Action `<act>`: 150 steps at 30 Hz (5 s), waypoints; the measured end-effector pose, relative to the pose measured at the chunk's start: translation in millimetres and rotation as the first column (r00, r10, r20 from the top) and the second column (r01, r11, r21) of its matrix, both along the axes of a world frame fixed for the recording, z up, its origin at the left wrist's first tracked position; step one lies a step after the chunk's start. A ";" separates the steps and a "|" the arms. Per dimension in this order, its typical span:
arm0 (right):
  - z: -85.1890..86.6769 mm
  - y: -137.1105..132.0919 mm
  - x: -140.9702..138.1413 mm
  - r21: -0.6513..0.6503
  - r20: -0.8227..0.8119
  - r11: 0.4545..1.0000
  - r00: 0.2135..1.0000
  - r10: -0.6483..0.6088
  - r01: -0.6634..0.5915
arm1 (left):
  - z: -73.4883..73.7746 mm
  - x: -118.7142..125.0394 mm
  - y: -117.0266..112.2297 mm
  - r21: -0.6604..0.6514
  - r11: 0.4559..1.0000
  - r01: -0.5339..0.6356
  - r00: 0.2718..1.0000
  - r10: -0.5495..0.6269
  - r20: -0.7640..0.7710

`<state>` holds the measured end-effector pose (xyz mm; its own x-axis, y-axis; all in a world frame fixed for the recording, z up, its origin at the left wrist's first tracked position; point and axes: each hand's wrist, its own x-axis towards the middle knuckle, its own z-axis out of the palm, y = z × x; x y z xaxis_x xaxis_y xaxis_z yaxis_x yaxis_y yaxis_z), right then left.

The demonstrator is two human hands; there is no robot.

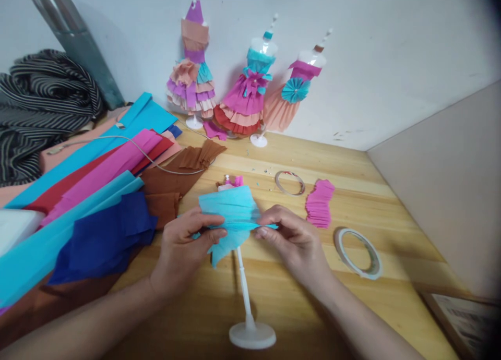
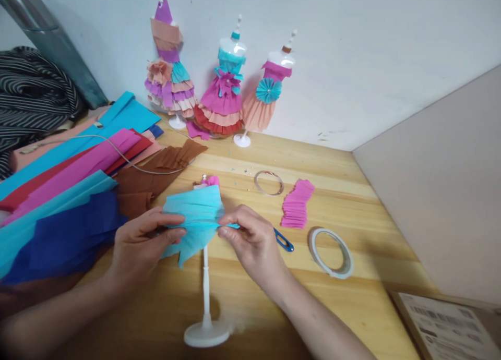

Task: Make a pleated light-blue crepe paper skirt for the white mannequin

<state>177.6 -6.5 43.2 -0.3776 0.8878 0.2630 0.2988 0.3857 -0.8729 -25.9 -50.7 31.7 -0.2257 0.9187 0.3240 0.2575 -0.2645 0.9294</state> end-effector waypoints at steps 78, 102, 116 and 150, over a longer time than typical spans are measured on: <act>3.4 9.1 1.1 -0.474 -0.337 0.881 0.923 -0.183 0.001 | -1.8 2.4 -2.9 -0.177 0.983 0.040 0.991 -0.017 0.131; -3.7 10.7 6.6 0.154 0.003 0.988 1.000 0.021 -0.021 | -1.9 -7.4 3.9 0.190 0.976 0.104 0.966 -0.054 -0.253; -4.6 4.6 -0.4 -0.212 -0.028 0.975 0.997 -0.074 0.067 | -3.3 -3.2 3.4 -0.002 1.000 0.023 0.997 -0.023 -0.076; -5.0 10.7 3.1 0.147 0.024 0.989 1.000 0.008 -0.012 | -8.3 -7.8 7.5 0.037 0.999 0.020 0.984 -0.013 -0.180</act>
